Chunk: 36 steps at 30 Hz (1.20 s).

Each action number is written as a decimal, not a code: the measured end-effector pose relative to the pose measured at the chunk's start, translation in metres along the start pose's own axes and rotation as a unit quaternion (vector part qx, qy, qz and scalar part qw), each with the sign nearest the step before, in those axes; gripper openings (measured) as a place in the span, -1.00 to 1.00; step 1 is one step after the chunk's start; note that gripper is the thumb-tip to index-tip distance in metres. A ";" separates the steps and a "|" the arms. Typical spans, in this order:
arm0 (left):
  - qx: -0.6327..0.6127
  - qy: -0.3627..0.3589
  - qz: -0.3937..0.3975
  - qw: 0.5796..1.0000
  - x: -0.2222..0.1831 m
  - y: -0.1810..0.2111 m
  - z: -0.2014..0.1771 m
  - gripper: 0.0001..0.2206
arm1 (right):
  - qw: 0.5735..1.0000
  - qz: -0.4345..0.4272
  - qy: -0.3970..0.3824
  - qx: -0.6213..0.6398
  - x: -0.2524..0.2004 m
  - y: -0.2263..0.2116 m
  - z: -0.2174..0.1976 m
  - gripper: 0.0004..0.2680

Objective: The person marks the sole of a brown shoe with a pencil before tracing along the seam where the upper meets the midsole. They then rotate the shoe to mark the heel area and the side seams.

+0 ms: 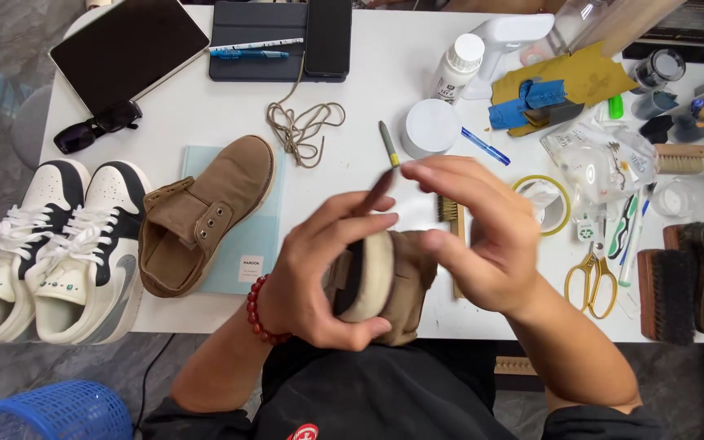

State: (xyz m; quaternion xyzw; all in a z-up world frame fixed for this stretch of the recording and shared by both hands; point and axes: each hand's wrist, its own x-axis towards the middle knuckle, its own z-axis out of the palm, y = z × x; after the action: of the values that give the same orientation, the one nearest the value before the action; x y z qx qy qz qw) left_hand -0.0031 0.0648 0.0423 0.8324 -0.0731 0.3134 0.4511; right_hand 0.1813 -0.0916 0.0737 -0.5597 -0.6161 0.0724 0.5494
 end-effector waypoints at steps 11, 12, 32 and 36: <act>0.040 0.000 -0.060 0.997 0.008 0.015 0.001 -0.27 | 0.962 0.155 0.097 0.202 -0.022 0.024 -0.001 -0.82; 0.048 0.014 -0.053 0.997 0.009 0.013 0.001 -0.28 | 0.962 0.167 0.103 0.192 -0.026 0.026 -0.002 -0.79; 0.120 0.045 -0.030 0.991 0.046 -0.011 0.011 -0.33 | 0.929 0.034 0.176 0.324 -0.034 0.053 0.002 -0.45; 0.132 0.040 -0.030 0.990 0.042 -0.013 0.007 -0.33 | 0.953 0.070 0.123 0.267 -0.014 0.043 0.006 -0.65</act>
State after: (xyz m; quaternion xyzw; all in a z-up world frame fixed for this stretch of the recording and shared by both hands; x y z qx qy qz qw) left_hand 0.0383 0.0738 0.0550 0.8733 0.0115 0.3394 0.3493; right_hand 0.2001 -0.0839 0.0331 -0.4392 -0.4609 0.2032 0.7439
